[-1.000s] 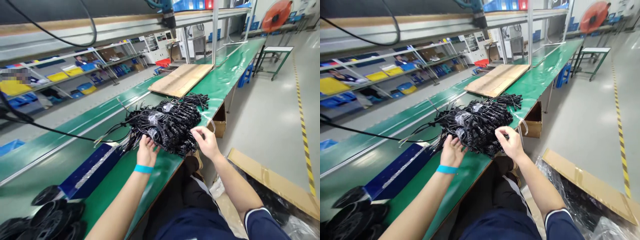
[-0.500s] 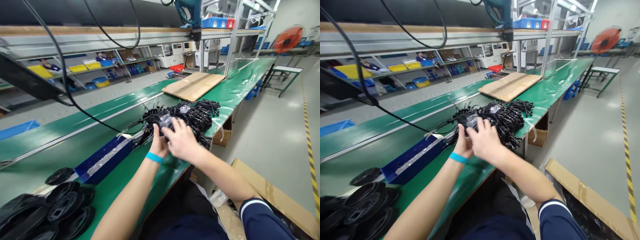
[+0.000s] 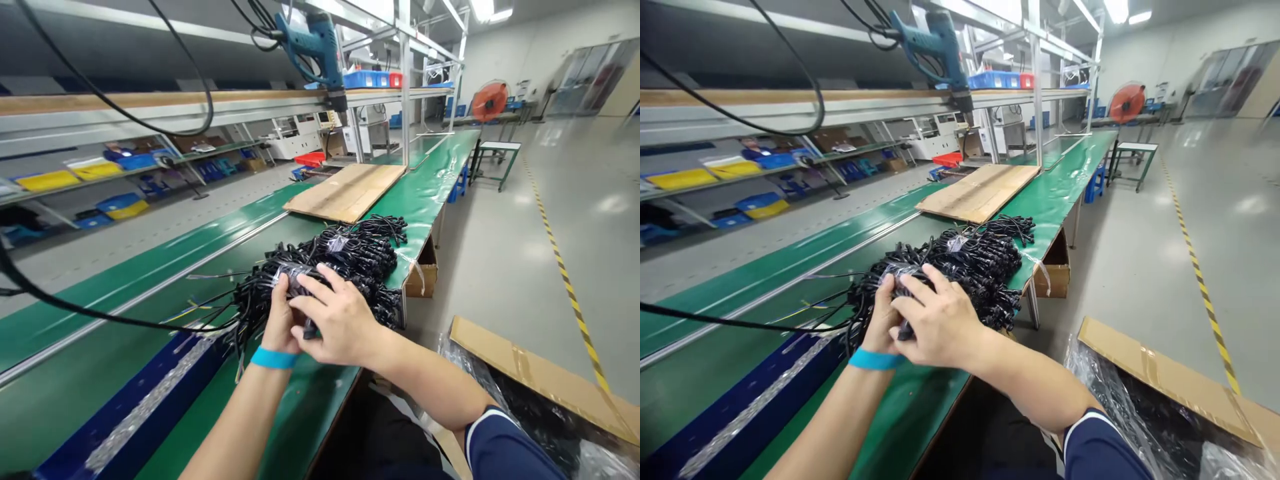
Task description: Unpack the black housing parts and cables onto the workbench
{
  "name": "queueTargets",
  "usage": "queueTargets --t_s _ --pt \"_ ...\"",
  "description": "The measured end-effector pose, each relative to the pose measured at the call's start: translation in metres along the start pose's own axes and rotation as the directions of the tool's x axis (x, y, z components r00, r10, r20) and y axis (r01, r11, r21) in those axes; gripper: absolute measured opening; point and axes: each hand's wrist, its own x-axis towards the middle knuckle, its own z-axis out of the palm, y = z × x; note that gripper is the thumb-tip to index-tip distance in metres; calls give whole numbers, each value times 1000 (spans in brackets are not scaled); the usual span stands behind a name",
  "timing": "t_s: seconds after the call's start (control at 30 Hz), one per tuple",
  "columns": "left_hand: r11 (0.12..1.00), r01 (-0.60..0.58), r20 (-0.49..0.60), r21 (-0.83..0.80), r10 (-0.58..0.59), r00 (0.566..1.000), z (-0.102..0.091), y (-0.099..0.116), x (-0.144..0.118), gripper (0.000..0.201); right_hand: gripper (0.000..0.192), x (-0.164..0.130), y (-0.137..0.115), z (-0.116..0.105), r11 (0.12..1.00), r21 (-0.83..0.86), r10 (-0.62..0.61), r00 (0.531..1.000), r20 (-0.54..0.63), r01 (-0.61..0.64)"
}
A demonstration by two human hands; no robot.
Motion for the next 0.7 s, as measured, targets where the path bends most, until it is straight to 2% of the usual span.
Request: queueTargets --t_s 0.1,0.2,0.27,0.33,0.4,0.43,0.5,0.57,0.6,0.7 --pt "999 38 3 -6 -38 999 11 -4 8 45 58 3 22 -3 998 43 47 996 76 -51" --pt "996 85 -26 37 -84 996 2 -11 9 51 87 0 31 -6 987 156 -73 977 200 41" --pt "996 77 -50 43 -75 996 -8 -13 6 52 82 -1 39 -12 956 269 -173 964 202 115" --pt "997 66 -86 36 -63 994 -18 -14 2 50 55 -1 60 -22 917 383 -172 977 123 113" --pt "995 101 -121 27 -97 988 -28 -13 -4 50 37 3 102 -32 899 437 -5 1000 -2 5" --pt "991 129 -132 27 -125 983 -32 -13 -6 51 36 6 130 -35 896 434 128 990 -62 -89" --pt "983 177 -154 42 -168 974 -43 -13 -11 54 46 13 193 -39 883 347 373 921 -113 -315" --pt "977 202 -182 72 -186 965 -55 -16 -16 59 67 20 254 -38 842 156 528 848 -43 -517" --pt "974 213 -200 81 -194 960 -63 -19 -18 63 77 25 280 -35 822 26 568 823 15 -568" --pt "947 321 -200 30 -309 930 -84 -27 -24 79 101 40 333 -18 801 -264 587 792 169 -537"
